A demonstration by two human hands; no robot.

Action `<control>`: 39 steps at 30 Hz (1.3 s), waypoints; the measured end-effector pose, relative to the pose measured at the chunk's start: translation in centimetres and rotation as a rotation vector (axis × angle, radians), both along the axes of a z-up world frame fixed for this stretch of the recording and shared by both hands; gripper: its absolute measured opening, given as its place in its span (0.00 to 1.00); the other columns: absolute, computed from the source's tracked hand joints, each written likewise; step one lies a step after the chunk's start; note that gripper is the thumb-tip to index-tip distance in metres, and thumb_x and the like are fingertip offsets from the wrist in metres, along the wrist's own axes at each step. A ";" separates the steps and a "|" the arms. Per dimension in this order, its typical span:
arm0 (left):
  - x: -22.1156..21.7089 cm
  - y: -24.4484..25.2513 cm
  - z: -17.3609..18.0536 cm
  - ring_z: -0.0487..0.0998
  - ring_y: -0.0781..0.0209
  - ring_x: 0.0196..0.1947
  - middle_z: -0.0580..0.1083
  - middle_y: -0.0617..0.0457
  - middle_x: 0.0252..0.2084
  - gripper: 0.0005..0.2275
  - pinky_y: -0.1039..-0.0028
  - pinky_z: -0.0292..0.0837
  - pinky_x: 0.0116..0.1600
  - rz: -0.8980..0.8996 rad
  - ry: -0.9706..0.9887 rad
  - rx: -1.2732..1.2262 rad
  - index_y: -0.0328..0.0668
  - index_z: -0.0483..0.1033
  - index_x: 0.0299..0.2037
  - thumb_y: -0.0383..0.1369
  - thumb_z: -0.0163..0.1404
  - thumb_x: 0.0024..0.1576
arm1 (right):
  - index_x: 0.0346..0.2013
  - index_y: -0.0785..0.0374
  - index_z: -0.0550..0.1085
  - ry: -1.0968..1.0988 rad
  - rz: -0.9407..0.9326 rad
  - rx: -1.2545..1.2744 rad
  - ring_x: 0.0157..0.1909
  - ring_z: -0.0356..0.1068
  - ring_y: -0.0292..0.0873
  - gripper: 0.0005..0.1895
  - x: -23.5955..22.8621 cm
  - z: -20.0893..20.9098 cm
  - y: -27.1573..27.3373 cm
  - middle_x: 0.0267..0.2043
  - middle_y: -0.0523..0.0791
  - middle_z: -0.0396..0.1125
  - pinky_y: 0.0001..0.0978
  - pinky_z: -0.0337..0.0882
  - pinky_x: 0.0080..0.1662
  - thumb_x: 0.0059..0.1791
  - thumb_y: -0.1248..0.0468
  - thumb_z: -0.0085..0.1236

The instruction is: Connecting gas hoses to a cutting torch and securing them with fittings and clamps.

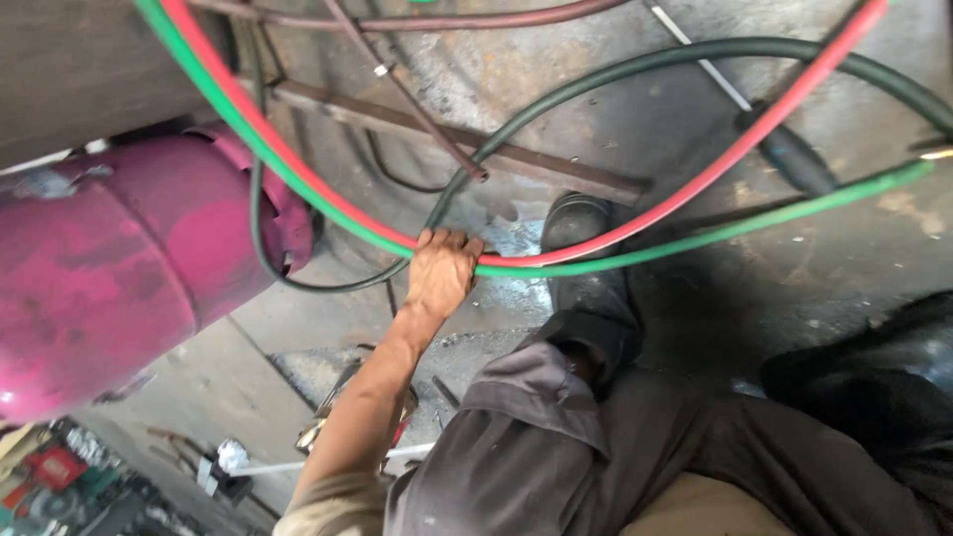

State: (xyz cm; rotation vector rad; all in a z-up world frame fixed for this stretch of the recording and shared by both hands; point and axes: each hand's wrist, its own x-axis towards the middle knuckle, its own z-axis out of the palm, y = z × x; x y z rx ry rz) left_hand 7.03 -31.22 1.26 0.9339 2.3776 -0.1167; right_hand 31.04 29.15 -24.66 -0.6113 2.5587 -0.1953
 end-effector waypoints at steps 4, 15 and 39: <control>1.2 2.7 2.0 0.77 0.50 0.41 0.75 0.50 0.34 0.03 0.61 0.68 0.48 -0.057 0.025 0.060 0.46 0.75 0.33 0.29 0.53 0.50 | 0.53 0.44 0.77 -0.089 -0.080 0.096 0.42 0.73 0.39 0.41 -15.6 25.4 -7.5 0.37 0.38 0.70 0.32 0.72 0.48 0.32 0.29 0.61; -1.7 3.9 6.8 0.78 0.47 0.38 0.77 0.49 0.34 0.13 0.58 0.69 0.45 0.202 0.038 0.031 0.44 0.77 0.37 0.29 0.61 0.41 | 0.65 0.55 0.63 0.123 0.094 -0.268 0.46 0.70 0.49 0.31 -17.2 26.3 -18.5 0.42 0.45 0.66 0.53 0.66 0.55 0.46 0.59 0.48; -2.9 2.2 0.3 0.77 0.47 0.38 0.75 0.49 0.32 0.23 0.57 0.67 0.45 0.154 0.046 -0.014 0.42 0.78 0.36 0.55 0.60 0.46 | 0.36 0.57 0.69 -0.049 -0.122 -0.258 0.39 0.72 0.49 0.16 -17.3 22.0 -15.5 0.34 0.46 0.68 0.44 0.72 0.40 0.51 0.48 0.52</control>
